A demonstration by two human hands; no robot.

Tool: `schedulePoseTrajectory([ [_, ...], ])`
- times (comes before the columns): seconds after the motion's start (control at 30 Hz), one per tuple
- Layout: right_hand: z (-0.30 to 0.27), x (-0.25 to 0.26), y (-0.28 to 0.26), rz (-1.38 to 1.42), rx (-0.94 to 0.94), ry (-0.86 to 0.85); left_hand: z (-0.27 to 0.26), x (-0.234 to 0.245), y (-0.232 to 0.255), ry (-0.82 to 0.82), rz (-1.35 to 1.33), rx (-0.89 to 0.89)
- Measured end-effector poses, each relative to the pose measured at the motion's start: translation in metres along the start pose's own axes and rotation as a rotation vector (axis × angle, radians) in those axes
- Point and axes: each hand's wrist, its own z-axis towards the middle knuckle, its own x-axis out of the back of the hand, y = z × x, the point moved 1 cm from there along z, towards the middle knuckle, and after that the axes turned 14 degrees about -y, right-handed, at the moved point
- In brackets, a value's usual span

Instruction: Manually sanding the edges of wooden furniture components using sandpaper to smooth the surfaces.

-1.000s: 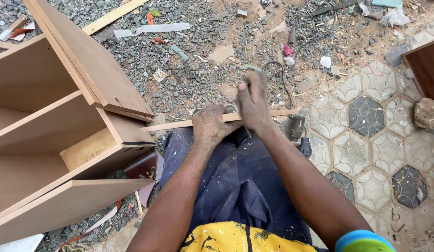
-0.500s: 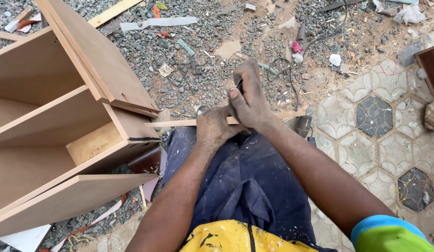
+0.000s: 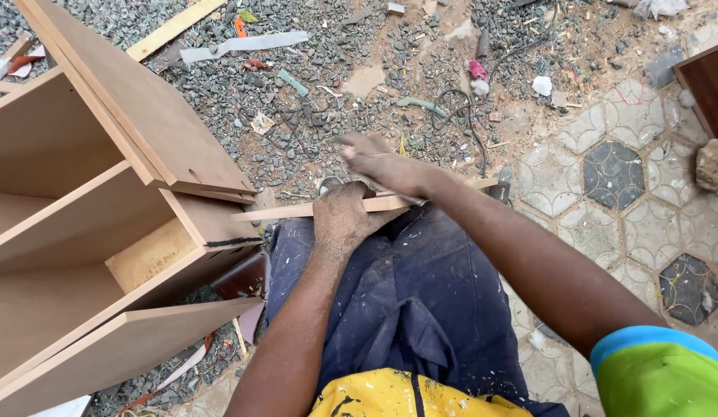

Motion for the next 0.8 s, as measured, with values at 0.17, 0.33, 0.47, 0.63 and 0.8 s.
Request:
schedulePoseTrajectory([
  [0.17, -0.027, 0.013, 0.124, 0.020, -0.330, 0.393, 0.002, 0.008, 0.012, -0.098, -0.070, 0.052],
  [0.33, 0.011, -0.005, 0.052, -0.025, 0.233, 0.734, 0.023, 0.012, -0.004, -0.086, -0.113, 0.014],
  [0.47, 0.016, -0.008, -0.014, -0.359, 0.524, 0.933, 0.070, 0.001, -0.016, -0.086, 0.176, 0.048],
  [0.63, 0.026, 0.031, 0.135, -0.255, 0.398, 1.265, 0.062, 0.043, 0.008, -0.139, -0.159, 0.020],
  [0.8, 0.042, 0.027, 0.102, -0.024, 0.259, 1.404, 0.070, 0.060, 0.029, -0.209, -0.512, -0.055],
])
